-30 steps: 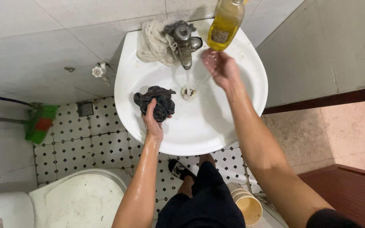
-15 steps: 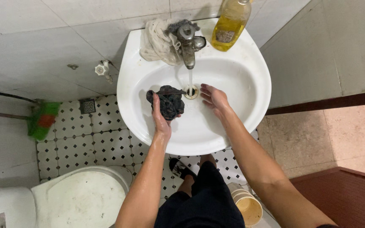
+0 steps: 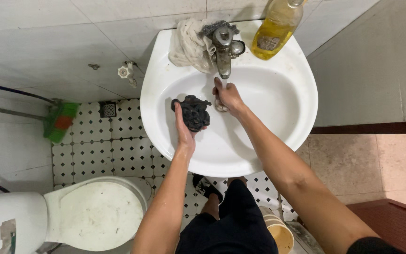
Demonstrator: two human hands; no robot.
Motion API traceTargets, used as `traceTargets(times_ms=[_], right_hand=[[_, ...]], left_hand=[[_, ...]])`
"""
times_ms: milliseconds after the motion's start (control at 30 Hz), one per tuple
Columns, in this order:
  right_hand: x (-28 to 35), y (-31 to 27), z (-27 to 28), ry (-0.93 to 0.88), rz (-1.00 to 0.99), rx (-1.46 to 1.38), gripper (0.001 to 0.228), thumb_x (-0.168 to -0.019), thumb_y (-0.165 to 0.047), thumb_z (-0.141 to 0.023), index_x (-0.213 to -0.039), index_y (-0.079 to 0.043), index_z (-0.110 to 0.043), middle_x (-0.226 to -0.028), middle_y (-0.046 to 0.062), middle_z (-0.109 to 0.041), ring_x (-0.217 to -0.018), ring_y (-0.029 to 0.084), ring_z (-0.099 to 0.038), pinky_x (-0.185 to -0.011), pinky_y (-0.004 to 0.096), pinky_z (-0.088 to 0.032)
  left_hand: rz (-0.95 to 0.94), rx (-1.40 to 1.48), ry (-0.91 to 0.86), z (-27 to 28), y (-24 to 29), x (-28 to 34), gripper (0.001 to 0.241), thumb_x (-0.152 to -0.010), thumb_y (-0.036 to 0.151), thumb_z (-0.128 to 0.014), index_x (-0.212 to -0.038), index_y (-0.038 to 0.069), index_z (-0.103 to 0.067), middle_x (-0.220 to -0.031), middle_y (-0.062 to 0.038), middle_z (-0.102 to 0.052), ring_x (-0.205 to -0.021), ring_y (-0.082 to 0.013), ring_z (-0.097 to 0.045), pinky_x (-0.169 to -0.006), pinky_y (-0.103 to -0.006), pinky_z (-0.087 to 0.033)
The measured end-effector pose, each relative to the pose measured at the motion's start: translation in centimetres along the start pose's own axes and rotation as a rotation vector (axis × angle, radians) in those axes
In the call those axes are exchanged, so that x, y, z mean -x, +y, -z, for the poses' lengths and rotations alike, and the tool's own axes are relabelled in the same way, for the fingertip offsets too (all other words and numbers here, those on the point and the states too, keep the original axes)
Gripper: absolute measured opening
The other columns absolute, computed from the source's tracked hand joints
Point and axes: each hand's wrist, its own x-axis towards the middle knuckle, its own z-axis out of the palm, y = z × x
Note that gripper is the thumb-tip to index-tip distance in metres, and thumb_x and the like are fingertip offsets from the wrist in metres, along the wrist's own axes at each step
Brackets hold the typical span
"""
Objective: The person washes a dark cloth in a bathroom sink, repeatedly rinsing and wringing it under running water. They then move to a kitchen area and place the wet cloth on a countertop.
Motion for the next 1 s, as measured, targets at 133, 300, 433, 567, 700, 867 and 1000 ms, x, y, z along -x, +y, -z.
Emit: traceTargets(times_ms=[133,300,433,567,700,867,1000], right_hand=[[3.5,-2.7,2.1,0.102,0.305,0.196,0.033,-0.105,-0.026,-0.052,-0.119,0.000,-0.068,-0.098,0.006,-0.070,-0.087,0.014,-0.062,-0.076,0.028,-0.051],[6.7,-1.6,1.0,-0.029,-0.037,-0.171,0.038,-0.105,-0.028,-0.050,-0.137,-0.008,-0.056,-0.121,0.007,-0.068,-0.109,0.018,-0.065,-0.096,0.036,-0.053],[6.3,1.2,0.4,-0.082,0.002,-0.177,0.050,-0.109,-0.034,-0.049,-0.145,-0.001,-0.059,-0.128,0.014,-0.068,-0.107,0.023,-0.059,-0.095,0.040,-0.046],[5.9,2.9,1.6,0.097,0.350,0.982,0.048,-0.112,-0.036,-0.044,-0.150,-0.010,-0.057,-0.158,0.013,-0.058,-0.142,0.031,-0.055,-0.127,0.043,-0.046],[6.9,3.7,1.5,-0.147,0.183,1.507,0.075,-0.102,-0.041,-0.037,-0.162,-0.007,-0.006,-0.170,0.015,-0.002,-0.154,0.039,0.004,-0.121,0.058,-0.007],[8.6,1.8,-0.5,-0.163,0.081,1.640,0.073,-0.104,-0.045,-0.026,-0.163,-0.012,0.001,-0.172,0.011,0.001,-0.157,0.036,0.010,-0.124,0.058,0.002],[10.0,0.6,-1.6,-0.101,0.127,1.648,0.074,-0.104,-0.046,-0.028,-0.163,-0.011,0.001,-0.172,0.011,-0.002,-0.157,0.034,0.006,-0.124,0.060,0.000]], left_hand=[[0.095,-0.054,-0.075,-3.4,-2.0,-2.3,0.083,-0.086,0.073,-0.049,-0.146,0.016,-0.050,-0.120,-0.008,-0.070,-0.113,-0.0160,-0.067,-0.093,-0.0324,-0.054],[-0.071,-0.427,-0.111,-7.1,-3.4,-3.5,0.077,-0.089,0.047,-0.073,-0.151,0.010,-0.045,-0.133,-0.009,-0.052,-0.122,-0.0202,-0.052,-0.100,-0.0364,-0.046],[-0.206,-0.373,0.017,-6.4,-3.0,-3.4,0.061,-0.091,0.045,-0.073,-0.132,0.001,-0.058,-0.121,-0.008,-0.065,-0.110,-0.0171,-0.062,-0.093,-0.0318,-0.052],[-0.146,-0.247,0.252,-3.4,-1.1,-4.1,0.046,-0.093,0.038,-0.075,-0.113,-0.002,-0.069,-0.101,-0.007,-0.070,-0.090,-0.0163,-0.064,-0.080,-0.0309,-0.053],[-0.137,-0.115,0.291,-2.1,-0.4,-4.0,0.037,-0.091,0.033,-0.073,-0.110,0.002,-0.069,-0.097,-0.005,-0.070,-0.084,-0.0151,-0.065,-0.074,-0.0301,-0.055],[-0.130,-0.088,0.273,-1.9,0.4,-3.4,0.034,-0.093,0.031,-0.071,-0.111,0.003,-0.069,-0.098,-0.004,-0.070,-0.083,-0.0141,-0.066,-0.073,-0.0293,-0.055],[-0.107,-0.117,0.225,-1.9,0.0,-3.2,0.034,-0.093,0.031,-0.071,-0.112,0.003,-0.068,-0.098,-0.005,-0.070,-0.083,-0.0148,-0.066,-0.072,-0.0295,-0.054]])
